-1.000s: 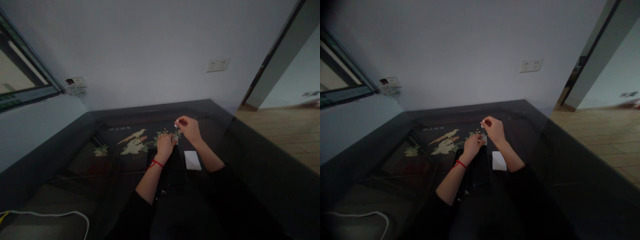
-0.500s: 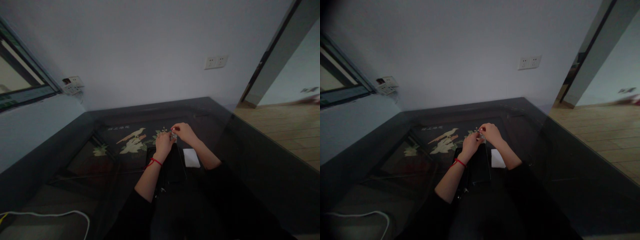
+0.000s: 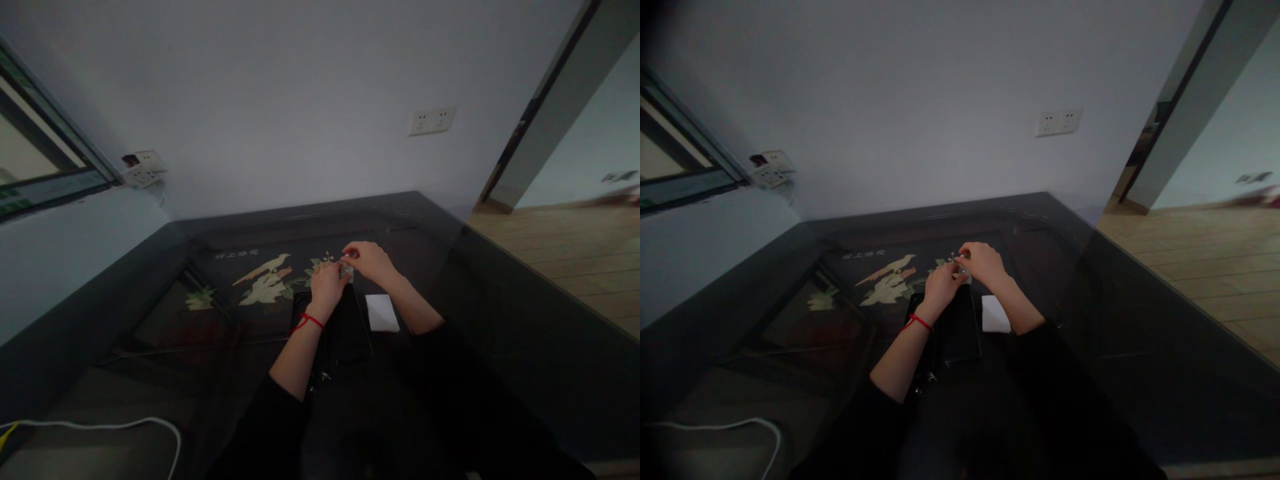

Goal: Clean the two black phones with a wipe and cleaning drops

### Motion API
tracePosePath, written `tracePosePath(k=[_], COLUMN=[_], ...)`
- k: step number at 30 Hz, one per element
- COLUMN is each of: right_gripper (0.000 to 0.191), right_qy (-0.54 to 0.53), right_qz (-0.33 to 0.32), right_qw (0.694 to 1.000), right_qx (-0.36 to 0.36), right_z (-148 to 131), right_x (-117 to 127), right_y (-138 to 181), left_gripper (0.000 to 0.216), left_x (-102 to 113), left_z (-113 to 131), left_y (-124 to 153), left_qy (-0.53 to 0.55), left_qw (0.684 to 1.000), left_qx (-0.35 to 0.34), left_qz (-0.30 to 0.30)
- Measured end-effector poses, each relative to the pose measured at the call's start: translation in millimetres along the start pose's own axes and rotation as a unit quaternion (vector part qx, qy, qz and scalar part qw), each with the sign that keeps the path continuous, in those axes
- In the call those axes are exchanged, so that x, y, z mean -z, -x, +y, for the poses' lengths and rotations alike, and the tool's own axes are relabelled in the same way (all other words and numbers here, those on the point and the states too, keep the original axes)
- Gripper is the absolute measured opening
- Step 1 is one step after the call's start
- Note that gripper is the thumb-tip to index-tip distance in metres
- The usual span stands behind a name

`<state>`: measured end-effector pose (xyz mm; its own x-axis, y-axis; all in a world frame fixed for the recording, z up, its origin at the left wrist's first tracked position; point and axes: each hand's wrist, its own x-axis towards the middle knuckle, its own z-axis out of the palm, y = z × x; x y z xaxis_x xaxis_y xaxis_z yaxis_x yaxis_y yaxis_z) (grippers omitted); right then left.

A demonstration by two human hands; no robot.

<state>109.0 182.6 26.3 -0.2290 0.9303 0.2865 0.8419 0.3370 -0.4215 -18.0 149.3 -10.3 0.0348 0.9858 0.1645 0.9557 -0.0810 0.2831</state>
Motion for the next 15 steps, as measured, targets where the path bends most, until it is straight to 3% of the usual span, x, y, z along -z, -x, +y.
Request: tracePosePath(k=[3,8,11,15], right_gripper=[0.009,0.025,0.031,0.023], right_qy=[0.008,0.013,0.007,0.035], right_qz=[0.001,0.012,0.010,-0.022], right_qw=[1.000,0.999,0.999,0.998], right_qx=[-0.013,-0.026,-0.030,-0.057], right_z=[-2.4,-7.7,-3.3,17.0], right_x=[0.7,0.8,12.4,31.3], right_y=[1.1,2.7,3.3,25.6], left_gripper=[0.026,0.029,0.030,0.032], left_x=[1.4,2.2,-0.5,-4.6], left_z=[0.9,1.5,1.5,2.9], left_y=[0.2,0.6,0.4,0.4], left_qy=[-0.002,-0.006,-0.003,0.004], left_qw=[1.000,1.000,1.000,1.000], left_qx=[0.000,0.001,0.003,0.002], left_qz=[-0.003,-0.003,-0.006,-0.011])
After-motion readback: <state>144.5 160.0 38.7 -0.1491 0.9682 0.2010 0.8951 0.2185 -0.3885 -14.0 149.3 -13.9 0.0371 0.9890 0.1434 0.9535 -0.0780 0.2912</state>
